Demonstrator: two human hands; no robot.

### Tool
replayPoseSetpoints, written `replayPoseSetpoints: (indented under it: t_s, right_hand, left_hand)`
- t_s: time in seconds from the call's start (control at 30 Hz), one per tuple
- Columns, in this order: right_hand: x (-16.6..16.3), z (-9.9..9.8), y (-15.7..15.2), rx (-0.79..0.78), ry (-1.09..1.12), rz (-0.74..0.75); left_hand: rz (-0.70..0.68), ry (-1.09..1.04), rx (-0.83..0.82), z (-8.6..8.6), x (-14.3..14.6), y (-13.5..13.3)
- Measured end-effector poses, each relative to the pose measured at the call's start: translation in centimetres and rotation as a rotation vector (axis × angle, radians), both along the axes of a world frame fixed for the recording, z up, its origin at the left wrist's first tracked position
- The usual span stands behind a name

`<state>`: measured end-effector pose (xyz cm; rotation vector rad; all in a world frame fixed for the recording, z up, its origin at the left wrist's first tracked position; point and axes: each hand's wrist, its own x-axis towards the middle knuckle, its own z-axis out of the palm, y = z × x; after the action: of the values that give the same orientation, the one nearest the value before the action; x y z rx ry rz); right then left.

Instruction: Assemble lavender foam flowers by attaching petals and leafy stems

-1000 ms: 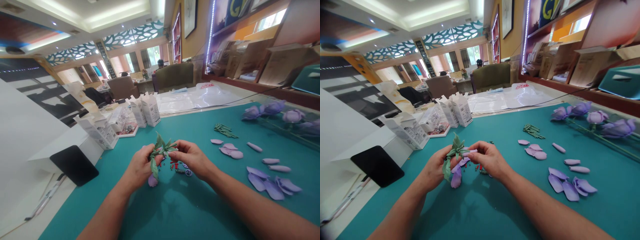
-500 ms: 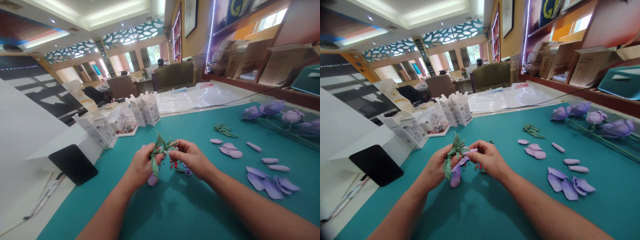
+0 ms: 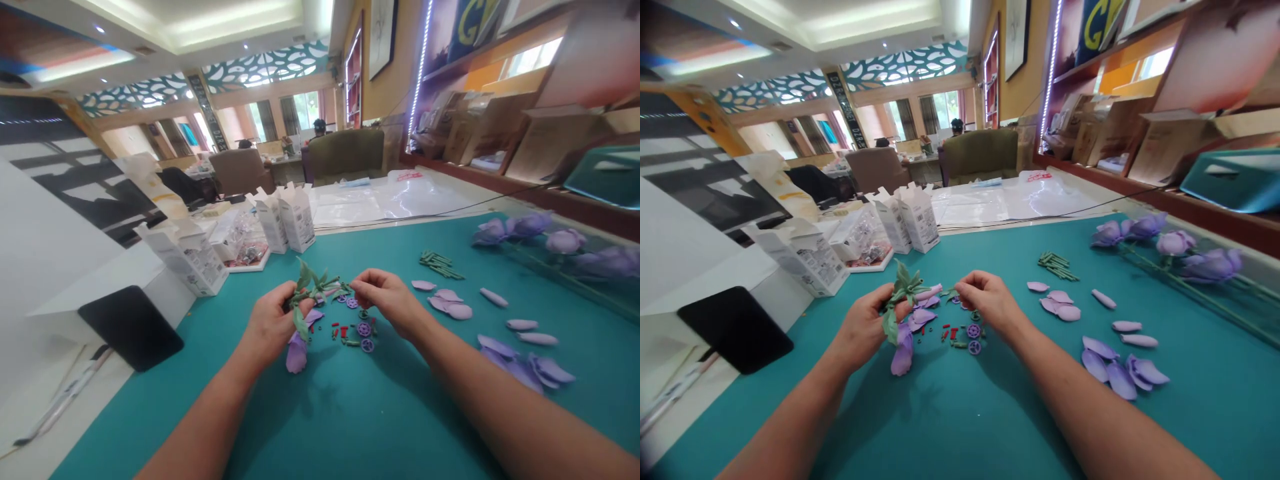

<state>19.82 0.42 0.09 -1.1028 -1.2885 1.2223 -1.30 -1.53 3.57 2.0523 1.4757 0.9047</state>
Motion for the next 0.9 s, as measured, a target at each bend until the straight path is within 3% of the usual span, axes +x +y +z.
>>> replayPoseSetpoints:
  t_s: [0.17, 0.37, 0.63, 0.9]
  right_hand:
    - [1.2, -0.3, 0.9, 0.068, -0.267, -0.075]
    - [4.1, -0.3, 2.1, 0.160, -0.867, -0.227]
    - [10.5, -0.1, 2.7, -0.029, -1.234, -0.458]
    - [11.0, -1.4, 2.7, -0.177, -1.377, -0.354]
  left_hand:
    - [0.012, 0.030, 0.004, -0.2, 0.1, 0.4]
    - [0.015, 0.002, 0.001, -0.1, 0.2, 0.4]
    - [0.001, 0.036, 0.015, -0.6, 0.0, 0.5]
    - [-0.017, 0.063, 0.039, -1.0, -0.1, 0.7]
